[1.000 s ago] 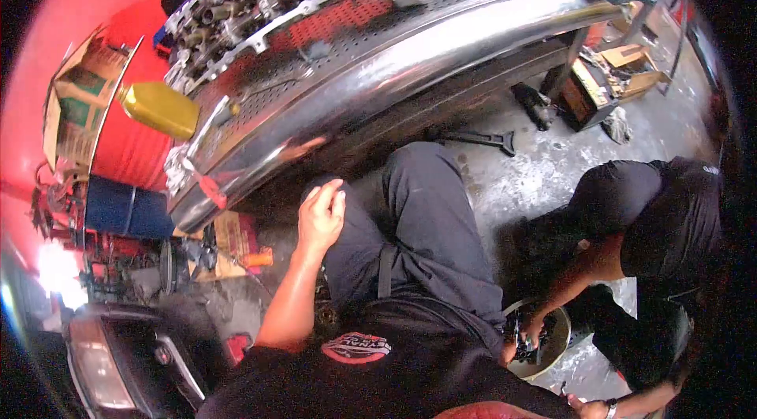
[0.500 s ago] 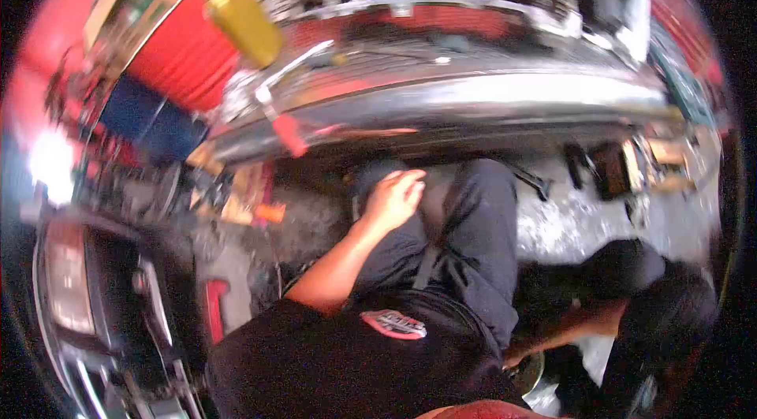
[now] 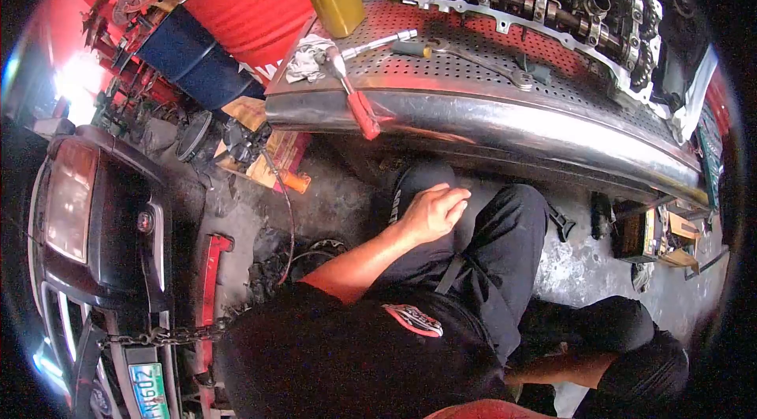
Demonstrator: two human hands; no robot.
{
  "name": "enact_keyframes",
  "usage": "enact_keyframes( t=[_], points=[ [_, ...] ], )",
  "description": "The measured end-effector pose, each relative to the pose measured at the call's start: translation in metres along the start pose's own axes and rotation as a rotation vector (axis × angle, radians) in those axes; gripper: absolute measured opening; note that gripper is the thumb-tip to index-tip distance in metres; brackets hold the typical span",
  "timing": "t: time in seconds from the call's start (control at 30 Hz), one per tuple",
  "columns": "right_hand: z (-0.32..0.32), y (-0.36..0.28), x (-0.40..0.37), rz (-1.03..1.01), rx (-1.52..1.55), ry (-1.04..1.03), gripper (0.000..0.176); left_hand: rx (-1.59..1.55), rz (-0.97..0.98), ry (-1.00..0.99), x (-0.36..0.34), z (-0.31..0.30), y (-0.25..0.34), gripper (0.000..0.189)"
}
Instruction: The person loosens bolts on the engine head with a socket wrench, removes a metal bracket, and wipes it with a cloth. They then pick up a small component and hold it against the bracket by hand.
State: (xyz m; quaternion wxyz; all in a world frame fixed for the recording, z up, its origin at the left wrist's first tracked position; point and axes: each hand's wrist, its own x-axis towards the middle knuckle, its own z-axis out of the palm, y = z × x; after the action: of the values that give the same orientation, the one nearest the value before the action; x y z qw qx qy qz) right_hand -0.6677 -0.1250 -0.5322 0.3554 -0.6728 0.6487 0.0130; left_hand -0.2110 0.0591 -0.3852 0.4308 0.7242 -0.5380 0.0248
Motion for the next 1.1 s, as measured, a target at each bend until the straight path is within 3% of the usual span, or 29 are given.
enact_keyframes(
  t=[0.13, 0.37, 0.47, 0.53, 0.6, 0.67, 0.73, 0.8, 0.93, 1.1],
  points=[
    [-0.005, -0.011, 0.001, -0.028, -0.010, 0.003, 0.027, -0.005, -0.008, -0.022, 0.008, -0.011, 0.016, 0.017],
    [-0.011, -0.031, 0.006, -0.074, -0.028, 0.003, 0.027, -0.067, 0.201, 0.087, 0.037, -0.051, 0.061, 0.017],
    [-0.013, -0.042, 0.010, -0.101, -0.036, 0.010, 0.027, -0.174, 0.195, 0.085, 0.058, -0.094, 0.080, 0.017],
    [-0.015, -0.049, 0.010, -0.109, -0.037, 0.010, 0.027, -0.071, 0.172, 0.131, 0.071, -0.134, 0.091, 0.015],
    [-0.017, -0.058, 0.013, -0.136, -0.037, 0.016, 0.027, 0.066, 0.191, 0.321, 0.085, -0.168, 0.083, 0.014],
    [-0.018, -0.068, 0.017, -0.160, -0.028, 0.030, 0.027, 0.310, 0.109, 0.510, 0.097, -0.197, 0.057, 0.016],
    [-0.023, -0.079, 0.019, -0.178, -0.021, 0.037, 0.027, 0.344, -0.006, 0.695, 0.112, -0.226, 0.014, 0.018],
    [-0.028, -0.088, 0.022, -0.195, -0.016, 0.056, 0.026, 0.228, -0.208, 0.706, 0.115, -0.254, -0.027, 0.023],
    [-0.036, -0.107, 0.026, -0.220, -0.004, 0.091, 0.026, 0.076, -0.265, 0.793, 0.126, -0.289, -0.044, 0.027],
    [-0.050, -0.125, 0.037, -0.234, -0.027, 0.145, 0.026, -0.194, -0.516, 0.606, 0.180, -0.339, -0.104, 0.035]
  ],
)
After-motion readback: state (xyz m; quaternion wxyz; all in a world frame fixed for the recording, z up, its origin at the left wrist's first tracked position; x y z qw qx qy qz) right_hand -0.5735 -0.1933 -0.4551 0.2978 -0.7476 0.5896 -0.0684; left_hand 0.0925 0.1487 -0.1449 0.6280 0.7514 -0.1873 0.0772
